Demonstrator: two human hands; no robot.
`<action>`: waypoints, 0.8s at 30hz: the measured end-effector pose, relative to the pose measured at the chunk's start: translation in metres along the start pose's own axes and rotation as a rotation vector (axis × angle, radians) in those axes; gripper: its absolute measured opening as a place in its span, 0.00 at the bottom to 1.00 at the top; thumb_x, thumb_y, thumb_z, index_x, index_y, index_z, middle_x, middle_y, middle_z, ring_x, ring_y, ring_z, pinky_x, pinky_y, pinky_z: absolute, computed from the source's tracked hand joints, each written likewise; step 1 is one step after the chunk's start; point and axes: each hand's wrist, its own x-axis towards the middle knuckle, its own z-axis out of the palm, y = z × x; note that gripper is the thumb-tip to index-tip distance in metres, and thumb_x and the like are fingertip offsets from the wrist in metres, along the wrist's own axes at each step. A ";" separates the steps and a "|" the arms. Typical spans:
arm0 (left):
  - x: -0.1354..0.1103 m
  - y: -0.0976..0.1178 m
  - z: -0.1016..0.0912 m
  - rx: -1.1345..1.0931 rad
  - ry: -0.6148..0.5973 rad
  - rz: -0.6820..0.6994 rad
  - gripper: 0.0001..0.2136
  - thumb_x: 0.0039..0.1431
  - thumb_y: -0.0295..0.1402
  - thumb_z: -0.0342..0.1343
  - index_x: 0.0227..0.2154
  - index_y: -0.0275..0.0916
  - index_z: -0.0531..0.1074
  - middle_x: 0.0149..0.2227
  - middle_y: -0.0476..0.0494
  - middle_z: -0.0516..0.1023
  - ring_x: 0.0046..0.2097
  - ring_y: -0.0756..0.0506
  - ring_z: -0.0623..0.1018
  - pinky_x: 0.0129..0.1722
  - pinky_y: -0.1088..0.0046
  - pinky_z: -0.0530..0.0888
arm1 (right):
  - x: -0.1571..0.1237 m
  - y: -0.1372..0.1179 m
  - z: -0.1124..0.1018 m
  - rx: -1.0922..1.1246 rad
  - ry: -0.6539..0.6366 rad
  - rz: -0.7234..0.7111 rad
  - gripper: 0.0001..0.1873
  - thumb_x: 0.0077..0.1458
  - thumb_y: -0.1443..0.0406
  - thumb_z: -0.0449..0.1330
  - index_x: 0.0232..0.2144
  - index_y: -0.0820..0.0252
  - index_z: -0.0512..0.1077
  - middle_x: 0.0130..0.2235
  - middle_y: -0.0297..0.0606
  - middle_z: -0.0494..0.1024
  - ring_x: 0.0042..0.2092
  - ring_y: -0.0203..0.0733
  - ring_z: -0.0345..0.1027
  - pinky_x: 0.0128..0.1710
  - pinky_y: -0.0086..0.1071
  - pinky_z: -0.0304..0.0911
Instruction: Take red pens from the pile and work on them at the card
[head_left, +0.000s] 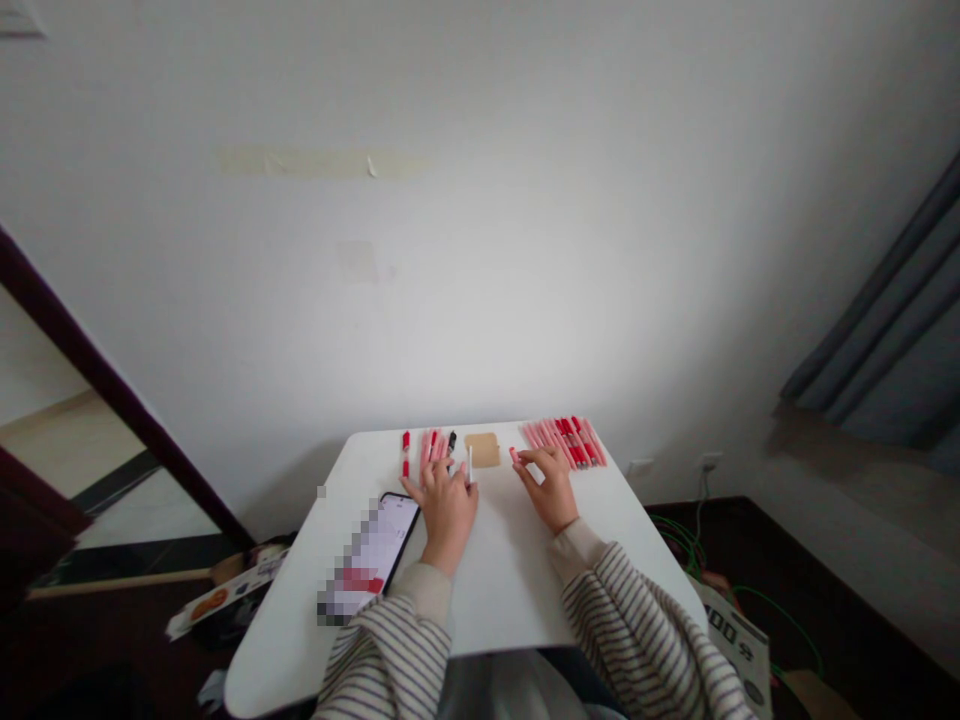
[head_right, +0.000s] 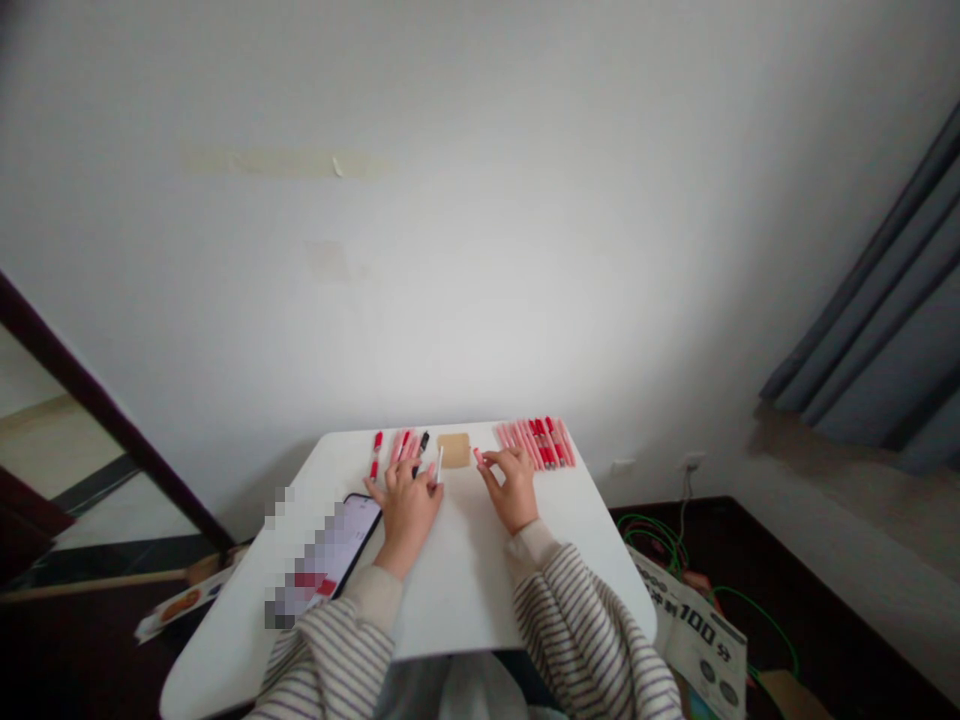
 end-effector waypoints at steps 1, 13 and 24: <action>0.000 0.000 0.001 -0.002 0.005 -0.001 0.10 0.54 0.33 0.55 0.38 0.46 0.79 0.52 0.40 0.74 0.58 0.36 0.65 0.61 0.34 0.43 | 0.000 0.000 0.000 -0.004 0.000 0.001 0.11 0.60 0.56 0.58 0.38 0.55 0.76 0.35 0.39 0.79 0.42 0.45 0.65 0.47 0.41 0.58; 0.003 -0.003 0.000 -0.066 0.049 -0.030 0.10 0.59 0.33 0.52 0.37 0.45 0.78 0.54 0.41 0.72 0.57 0.35 0.66 0.61 0.34 0.48 | 0.000 0.009 0.000 -0.126 0.016 -0.009 0.12 0.61 0.57 0.56 0.39 0.54 0.77 0.35 0.40 0.78 0.43 0.46 0.63 0.45 0.41 0.56; 0.007 -0.008 -0.006 -0.105 0.048 -0.033 0.09 0.60 0.34 0.51 0.36 0.45 0.77 0.54 0.40 0.72 0.58 0.35 0.66 0.61 0.35 0.49 | -0.003 0.018 0.000 -0.292 0.111 0.005 0.09 0.60 0.60 0.58 0.38 0.50 0.79 0.38 0.42 0.74 0.45 0.49 0.55 0.46 0.44 0.52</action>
